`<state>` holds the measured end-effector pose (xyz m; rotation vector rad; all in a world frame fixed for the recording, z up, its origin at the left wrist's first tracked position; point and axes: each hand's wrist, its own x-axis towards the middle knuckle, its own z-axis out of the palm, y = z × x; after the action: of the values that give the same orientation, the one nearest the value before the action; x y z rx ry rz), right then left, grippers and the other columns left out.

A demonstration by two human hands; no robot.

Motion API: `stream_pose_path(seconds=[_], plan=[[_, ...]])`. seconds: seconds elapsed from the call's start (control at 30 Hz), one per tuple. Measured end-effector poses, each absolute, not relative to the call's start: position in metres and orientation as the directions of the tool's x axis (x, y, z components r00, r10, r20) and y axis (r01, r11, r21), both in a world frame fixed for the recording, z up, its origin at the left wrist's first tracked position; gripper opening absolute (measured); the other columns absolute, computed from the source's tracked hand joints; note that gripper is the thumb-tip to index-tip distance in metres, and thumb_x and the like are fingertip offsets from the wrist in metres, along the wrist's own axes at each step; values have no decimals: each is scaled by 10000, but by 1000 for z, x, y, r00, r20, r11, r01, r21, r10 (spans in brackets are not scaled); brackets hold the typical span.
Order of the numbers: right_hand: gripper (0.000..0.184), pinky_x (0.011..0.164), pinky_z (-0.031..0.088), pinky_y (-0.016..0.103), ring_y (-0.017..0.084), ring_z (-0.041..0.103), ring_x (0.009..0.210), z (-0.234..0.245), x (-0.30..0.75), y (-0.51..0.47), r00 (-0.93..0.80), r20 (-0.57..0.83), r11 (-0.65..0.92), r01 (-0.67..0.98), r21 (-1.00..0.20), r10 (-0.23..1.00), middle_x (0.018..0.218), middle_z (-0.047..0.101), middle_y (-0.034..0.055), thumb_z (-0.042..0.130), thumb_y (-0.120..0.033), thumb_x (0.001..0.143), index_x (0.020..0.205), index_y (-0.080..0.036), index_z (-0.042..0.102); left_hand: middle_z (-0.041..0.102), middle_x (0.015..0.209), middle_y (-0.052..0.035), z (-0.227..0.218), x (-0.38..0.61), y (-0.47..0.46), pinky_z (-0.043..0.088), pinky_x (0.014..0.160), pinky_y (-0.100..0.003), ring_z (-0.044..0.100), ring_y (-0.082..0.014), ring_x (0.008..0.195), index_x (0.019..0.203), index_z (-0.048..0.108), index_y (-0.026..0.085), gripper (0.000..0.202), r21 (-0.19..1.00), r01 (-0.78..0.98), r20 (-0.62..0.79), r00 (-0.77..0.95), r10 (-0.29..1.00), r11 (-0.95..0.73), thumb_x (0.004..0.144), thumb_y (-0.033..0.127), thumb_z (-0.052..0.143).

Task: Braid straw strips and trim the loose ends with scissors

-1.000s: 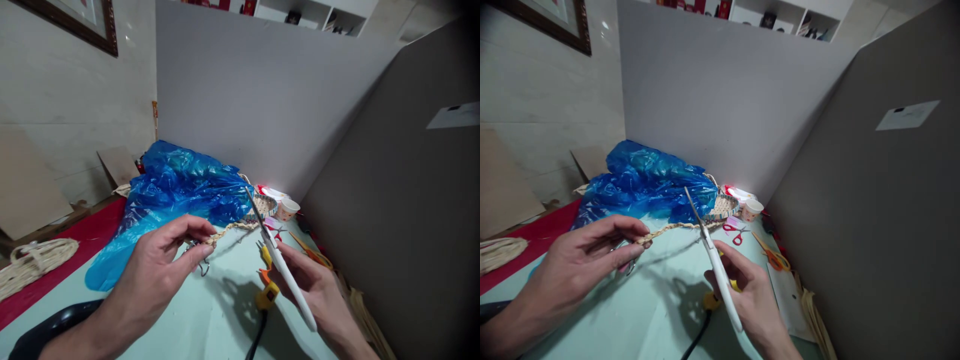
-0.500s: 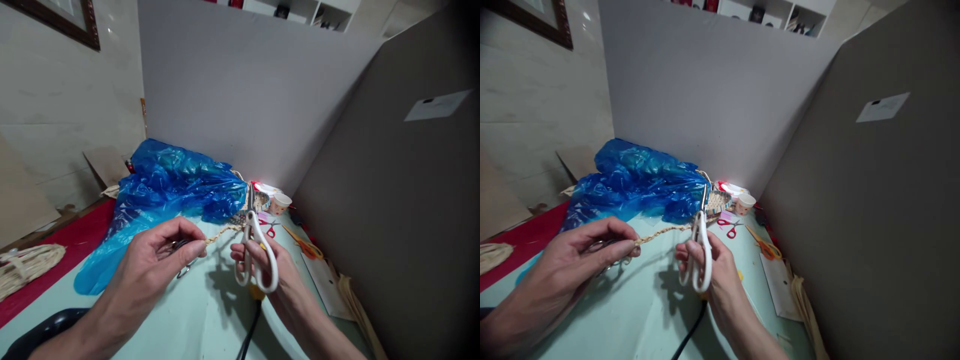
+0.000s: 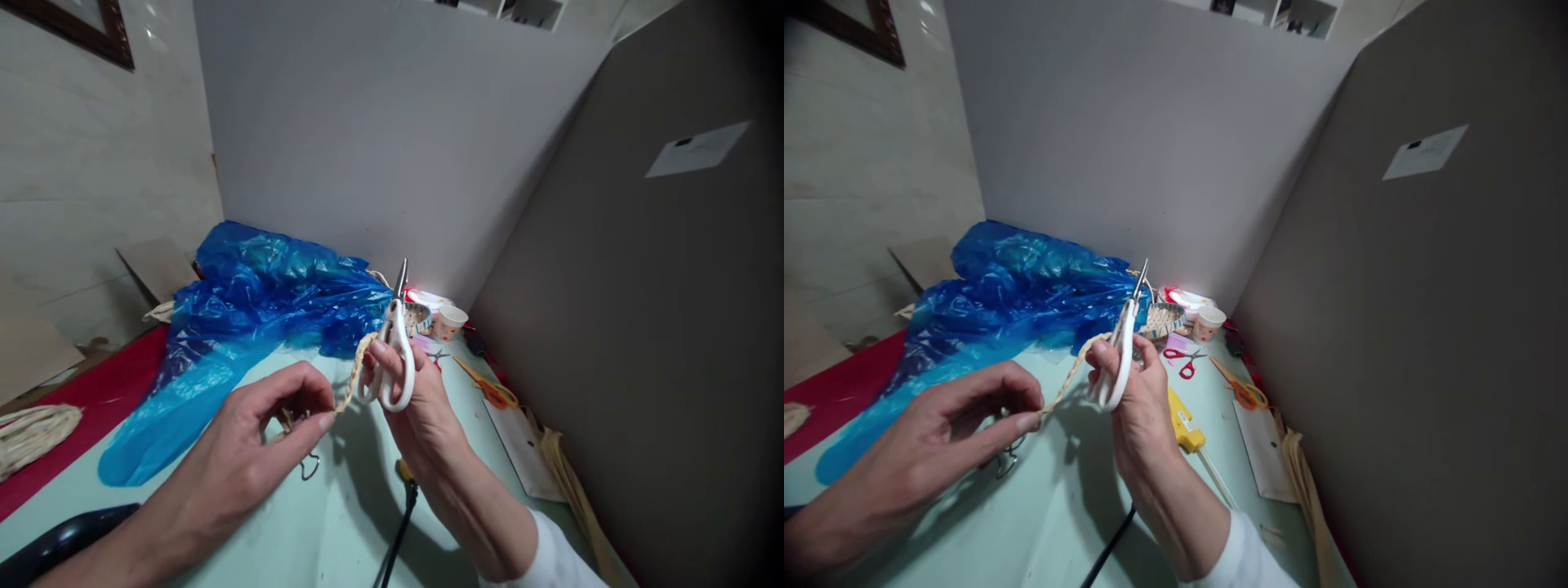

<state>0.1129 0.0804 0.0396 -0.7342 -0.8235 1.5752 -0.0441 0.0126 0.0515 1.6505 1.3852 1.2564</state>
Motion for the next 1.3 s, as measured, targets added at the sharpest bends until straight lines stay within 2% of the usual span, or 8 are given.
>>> stream_pose_path(seconds=[0.13, 0.3, 0.5, 0.7, 0.87, 1.03, 1.17, 1.3], plan=[[500, 554, 447, 234, 103, 541, 568, 42, 112, 79, -162, -23, -111, -557, -823, 987, 742, 659, -20, 903, -276, 643, 990, -198, 552, 542, 605, 44, 49, -44, 15, 351, 438, -214, 437, -110, 480, 730, 674, 244, 220, 926, 340, 175, 1, 985, -165, 854, 425, 658], [482, 568, 461, 222, 107, 553, 606, 46, 113, 76, -170, 12, -84, -547, -833, 985, 723, 625, -37, 894, -260, 652, 977, -205, 542, 682, 738, -5, 48, -47, 16, 407, 513, -235, 566, -162, 623, 799, 739, 252, 193, 901, 406, 168, -3, 986, -153, 856, 419, 662], [497, 563, 457, 228, 109, 544, 593, 49, 116, 75, -152, 18, -65, -526, -848, 988, 696, 620, -44, 899, -260, 639, 990, -214, 550, 618, 746, 14, 44, -48, 16, 465, 630, -264, 577, -168, 673, 816, 627, 243, 173, 948, 292, 119, 54, 991, -129, 907, 386, 588], [513, 535, 439, 227, 111, 532, 569, 50, 115, 75, -135, 12, -59, -511, -858, 991, 669, 621, -44, 901, -278, 623, 980, -213, 539, 554, 724, 27, 38, -47, 15, 433, 580, -239, 529, -154, 660, 810, 593, 249, 160, 950, 265, 169, 13, 986, -166, 905, 378, 587], [495, 536, 441, 216, 103, 533, 574, 49, 113, 73, -152, 16, -66, -516, -854, 988, 684, 617, -42, 891, -283, 638, 971, -210, 532, 546, 713, 21, 46, -45, 10, 388, 509, -234, 479, -150, 608, 848, 664, 260, 239, 947, 290, 145, 6, 989, -141, 901, 480, 591], [465, 543, 444, 219, 104, 535, 575, 50, 111, 69, -177, 4, -87, -507, -858, 984, 695, 612, -38, 884, -283, 650, 944, -216, 530, 574, 724, 13, 49, -48, 11, 366, 544, -252, 503, -157, 643, 825, 721, 270, 239, 889, 404, 239, -9, 971, -216, 904, 463, 604], [442, 541, 442, 224, 109, 528, 573, 51, 110, 67, -188, 19, -82, -513, -855, 982, 681, 613, -34, 880, -271, 654, 927, -224, 536, 603, 788, 8, 45, -47, 11, 414, 621, -254, 556, -160, 712, 807, 675, 253, 245, 895, 365, 272, 10, 962, -257, 941, 420, 556], [460, 525, 425, 222, 104, 509, 551, 51, 109, 64, -193, 30, -74, -508, -858, 981, 684, 610, -33, 877, -283, 663, 957, -219, 529, 597, 777, 24, 43, -47, 10, 417, 629, -245, 555, -154, 717, 859, 668, 263, 210, 924, 312, 217, 50, 975, -221, 942, 427, 568]])
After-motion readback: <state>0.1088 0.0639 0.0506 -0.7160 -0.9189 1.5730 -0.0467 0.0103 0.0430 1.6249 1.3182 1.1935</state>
